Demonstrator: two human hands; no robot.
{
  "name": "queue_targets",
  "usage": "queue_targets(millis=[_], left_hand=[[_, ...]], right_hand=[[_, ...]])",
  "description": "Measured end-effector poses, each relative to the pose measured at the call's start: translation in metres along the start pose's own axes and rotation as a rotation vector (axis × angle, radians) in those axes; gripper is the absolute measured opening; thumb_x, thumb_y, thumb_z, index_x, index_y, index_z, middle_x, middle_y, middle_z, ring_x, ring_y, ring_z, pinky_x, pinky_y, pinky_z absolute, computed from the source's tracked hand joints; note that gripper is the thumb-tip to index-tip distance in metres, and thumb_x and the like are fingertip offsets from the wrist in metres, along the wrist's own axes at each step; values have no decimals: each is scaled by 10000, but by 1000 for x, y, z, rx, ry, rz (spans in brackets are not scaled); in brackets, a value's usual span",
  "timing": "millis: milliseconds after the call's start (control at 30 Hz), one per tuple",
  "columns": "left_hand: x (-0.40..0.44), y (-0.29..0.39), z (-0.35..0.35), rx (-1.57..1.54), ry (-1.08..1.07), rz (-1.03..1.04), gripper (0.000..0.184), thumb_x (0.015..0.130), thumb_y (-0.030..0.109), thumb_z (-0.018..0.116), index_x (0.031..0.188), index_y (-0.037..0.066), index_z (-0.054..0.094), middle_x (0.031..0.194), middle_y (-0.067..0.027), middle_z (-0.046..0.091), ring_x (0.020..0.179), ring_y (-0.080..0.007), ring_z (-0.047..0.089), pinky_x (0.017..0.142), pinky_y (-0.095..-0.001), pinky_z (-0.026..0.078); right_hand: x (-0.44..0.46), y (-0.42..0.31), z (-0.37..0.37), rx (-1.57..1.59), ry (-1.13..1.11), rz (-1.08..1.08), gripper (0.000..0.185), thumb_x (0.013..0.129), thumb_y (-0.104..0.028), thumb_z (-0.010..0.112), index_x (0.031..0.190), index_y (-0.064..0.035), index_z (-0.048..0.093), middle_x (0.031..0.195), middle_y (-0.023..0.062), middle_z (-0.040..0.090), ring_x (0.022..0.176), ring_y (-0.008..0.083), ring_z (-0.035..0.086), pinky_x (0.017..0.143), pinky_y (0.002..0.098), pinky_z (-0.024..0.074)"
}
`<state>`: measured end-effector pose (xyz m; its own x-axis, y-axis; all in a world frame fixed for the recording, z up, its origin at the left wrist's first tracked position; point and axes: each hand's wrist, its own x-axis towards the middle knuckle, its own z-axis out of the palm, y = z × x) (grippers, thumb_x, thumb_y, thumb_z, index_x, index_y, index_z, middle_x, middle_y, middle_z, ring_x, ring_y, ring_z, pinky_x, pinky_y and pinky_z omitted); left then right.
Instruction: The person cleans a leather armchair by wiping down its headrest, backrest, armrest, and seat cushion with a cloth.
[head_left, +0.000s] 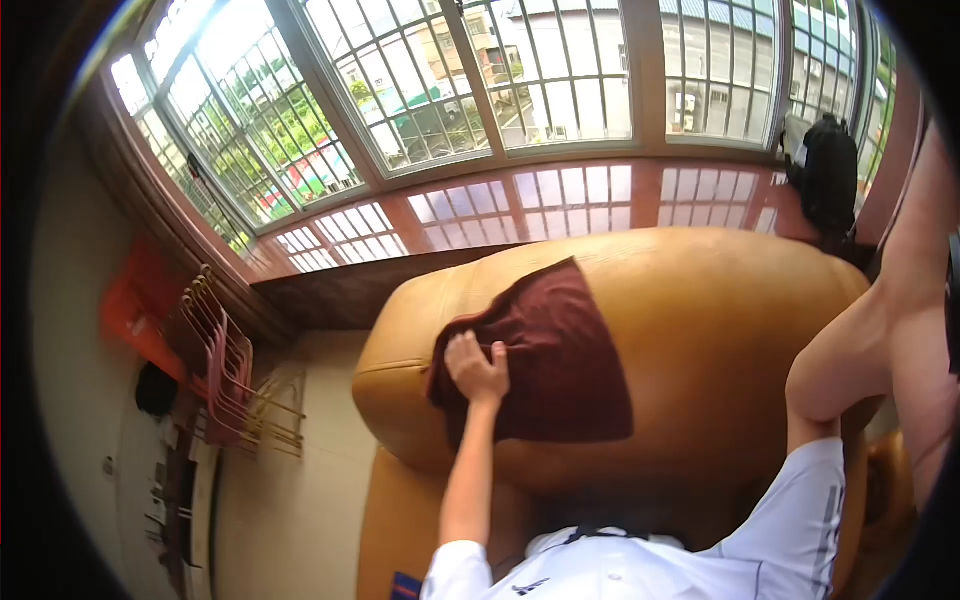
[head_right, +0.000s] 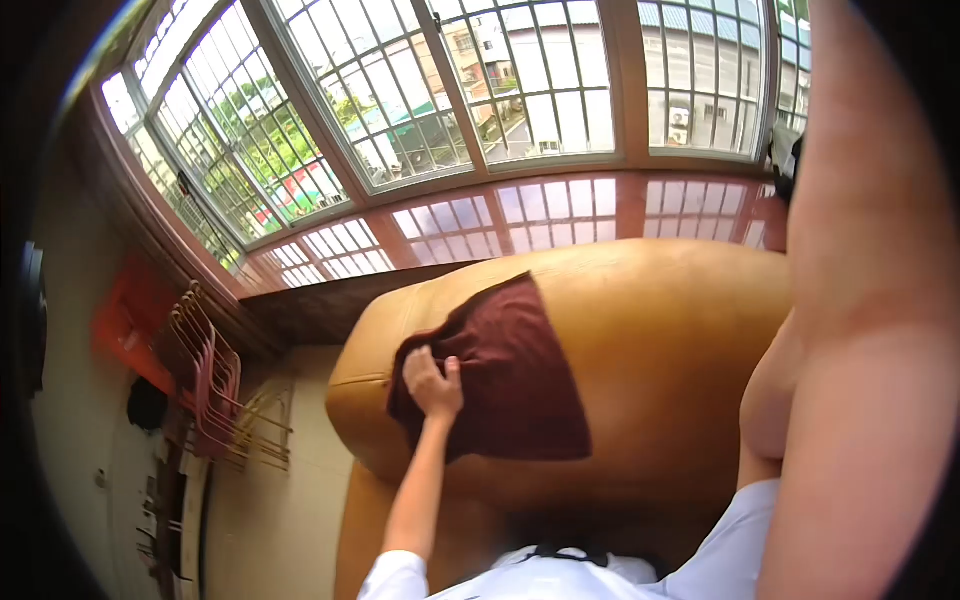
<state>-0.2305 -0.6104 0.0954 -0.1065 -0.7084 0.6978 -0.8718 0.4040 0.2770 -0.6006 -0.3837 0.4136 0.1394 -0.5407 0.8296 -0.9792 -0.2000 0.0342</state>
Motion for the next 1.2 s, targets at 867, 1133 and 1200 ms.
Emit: queue_targets(millis=[867,1133,1200], left_hand=[[-4,66,12,-71,-231,-151,677,848,462,285,1225,-101,308,1279,-241,323,1198,-376,280,994,-437,173],[11,50,-4,-126,-183,-34,637,760,496,435,1149,-8,443,1210,-213,405,1181,-359,331,957,-503,188],[14,58,-6,-194,-225,-67,631,747,446,477,1178,-11,417,1235,-210,383,1196,-345,312,974,-494,177]], right_hand=[[-62,42,314,1180,-215,741,223,843,-160,484,990,4,513,885,86,577,783,128,548,723,232,411],[-42,25,327,655,-585,595,248,803,-138,524,1014,-7,513,821,84,563,691,140,511,633,252,422],[-40,14,325,409,-526,449,201,808,-152,530,951,-13,549,787,79,569,722,152,527,672,273,423]])
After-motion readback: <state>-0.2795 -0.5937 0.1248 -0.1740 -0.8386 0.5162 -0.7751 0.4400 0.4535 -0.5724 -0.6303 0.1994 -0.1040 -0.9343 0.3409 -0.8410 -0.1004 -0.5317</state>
